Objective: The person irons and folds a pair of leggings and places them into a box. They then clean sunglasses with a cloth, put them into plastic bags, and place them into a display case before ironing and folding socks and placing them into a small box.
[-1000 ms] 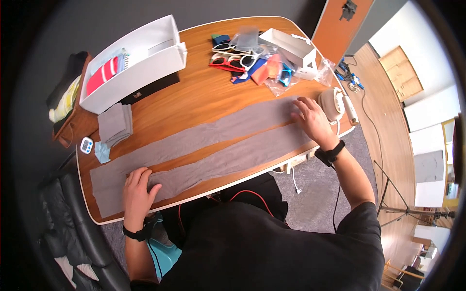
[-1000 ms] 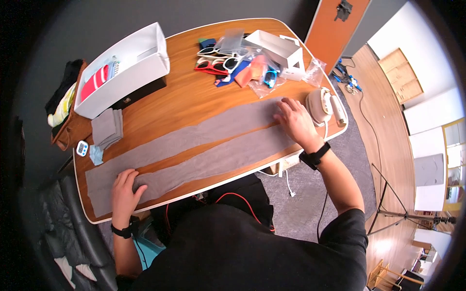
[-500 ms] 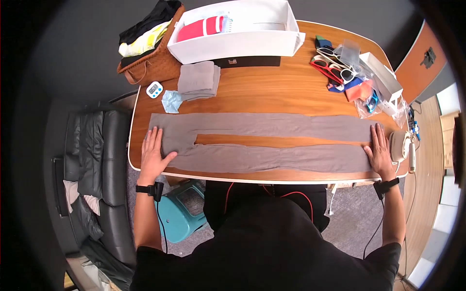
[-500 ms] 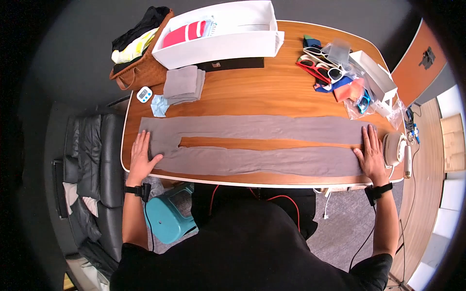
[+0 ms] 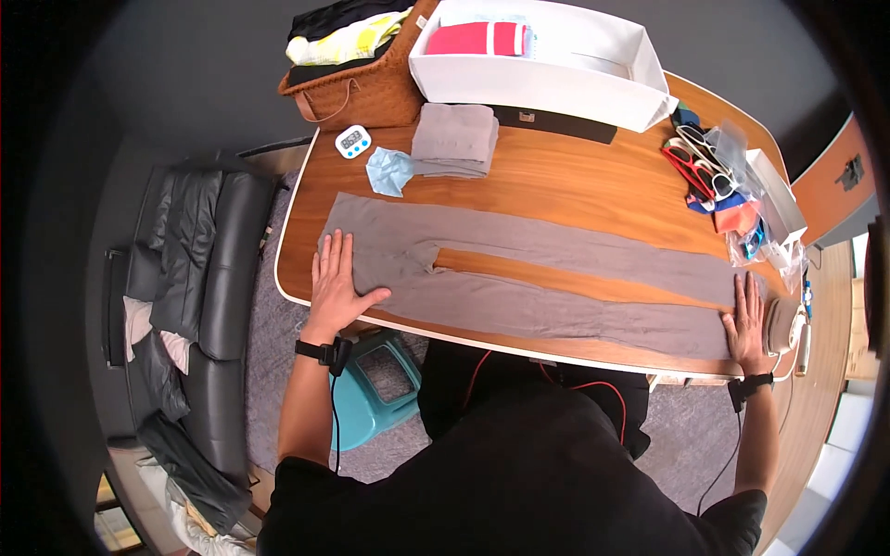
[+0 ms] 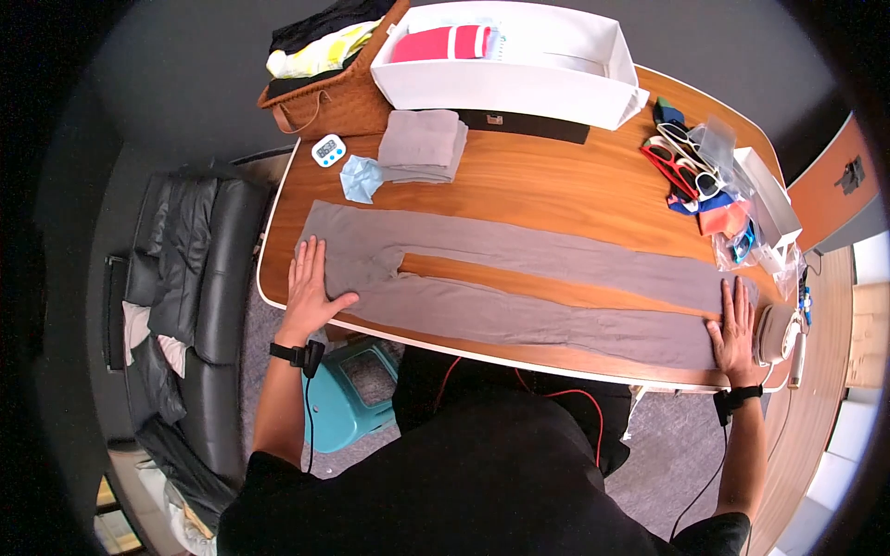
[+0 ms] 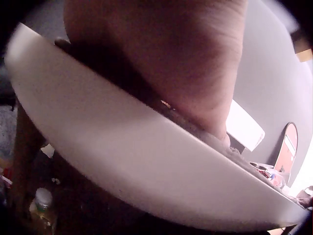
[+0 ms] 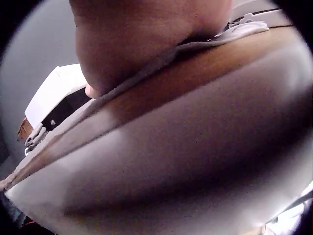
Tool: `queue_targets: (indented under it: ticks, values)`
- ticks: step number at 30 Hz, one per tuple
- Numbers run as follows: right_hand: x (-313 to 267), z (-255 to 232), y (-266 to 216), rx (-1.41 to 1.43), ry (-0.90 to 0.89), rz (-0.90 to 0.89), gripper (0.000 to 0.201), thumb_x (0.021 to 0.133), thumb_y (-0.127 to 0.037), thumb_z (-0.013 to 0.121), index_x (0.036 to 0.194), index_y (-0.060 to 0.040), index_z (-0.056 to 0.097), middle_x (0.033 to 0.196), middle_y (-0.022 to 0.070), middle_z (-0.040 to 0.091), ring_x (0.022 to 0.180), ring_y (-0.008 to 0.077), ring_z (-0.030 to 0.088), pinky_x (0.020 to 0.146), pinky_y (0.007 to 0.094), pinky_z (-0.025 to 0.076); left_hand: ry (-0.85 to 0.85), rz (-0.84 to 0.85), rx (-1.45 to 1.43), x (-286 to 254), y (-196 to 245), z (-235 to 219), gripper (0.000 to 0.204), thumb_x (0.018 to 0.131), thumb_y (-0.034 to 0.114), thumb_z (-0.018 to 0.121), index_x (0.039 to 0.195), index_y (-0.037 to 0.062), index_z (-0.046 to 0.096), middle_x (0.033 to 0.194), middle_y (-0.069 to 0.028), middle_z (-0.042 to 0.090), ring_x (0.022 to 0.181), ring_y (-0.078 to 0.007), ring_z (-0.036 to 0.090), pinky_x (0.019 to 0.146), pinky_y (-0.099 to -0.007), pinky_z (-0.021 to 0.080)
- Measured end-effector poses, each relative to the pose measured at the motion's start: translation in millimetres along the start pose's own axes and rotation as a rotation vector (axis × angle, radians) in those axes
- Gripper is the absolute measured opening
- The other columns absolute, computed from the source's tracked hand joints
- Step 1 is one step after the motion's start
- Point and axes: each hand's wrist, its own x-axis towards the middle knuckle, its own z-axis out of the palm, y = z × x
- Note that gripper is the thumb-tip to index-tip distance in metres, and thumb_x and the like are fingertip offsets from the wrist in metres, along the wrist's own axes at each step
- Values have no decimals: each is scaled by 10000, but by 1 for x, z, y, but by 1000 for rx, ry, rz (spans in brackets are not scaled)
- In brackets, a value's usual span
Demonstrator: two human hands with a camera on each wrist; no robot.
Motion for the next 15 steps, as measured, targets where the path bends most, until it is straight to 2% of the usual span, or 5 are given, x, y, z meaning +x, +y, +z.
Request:
queue_targets:
  ticks: [5, 9, 11, 13, 15]
  values:
    - [2, 9, 19, -58, 4, -23, 891, 1065, -687, 405, 1719, -98, 262, 1776, 222, 208, 1631, 441, 193, 1309, 575, 155, -71, -12, -28, 2, 2, -20, 1412, 690, 776, 837, 1697, -4, 228, 1781, -232, 182, 1668, -388, 99, 1318, -579, 141]
    - [3, -4, 10, -84, -10, -29, 928, 1047, -714, 416, 1723, -99, 249, 1777, 216, 210, 1638, 425, 180, 1316, 575, 128, 58, 82, -91, 9, -14, -39, 1110, 730, 623, 886, 1559, 1, 490, 1690, -207, 396, 1596, -390, 310, 1284, -538, 265]
    - [14, -27, -24, -57, 39, -61, 904, 1043, -665, 494, 1707, -85, 291, 1764, 220, 246, 1629, 427, 214, 1314, 572, 165, 117, 131, -123, 19, -25, -51, 964, 749, 554, 896, 1482, 5, 594, 1640, -190, 486, 1555, -379, 396, 1263, -521, 316]
    - [29, -55, -78, 137, 111, -157, 864, 1027, -574, 603, 1680, -67, 349, 1735, 226, 315, 1600, 430, 294, 1304, 549, 233, 37, 241, -167, 30, -28, -71, 713, 762, 370, 915, 1353, 36, 697, 1551, -135, 591, 1461, -343, 519, 1197, -471, 409]
    - [43, -73, -150, 328, 145, -215, 782, 945, -293, 784, 1612, -44, 462, 1655, 229, 447, 1518, 435, 438, 1251, 520, 365, 36, 297, -133, 40, -28, -78, 680, 739, 322, 924, 1328, 57, 710, 1535, -124, 602, 1435, -332, 542, 1175, -455, 437]
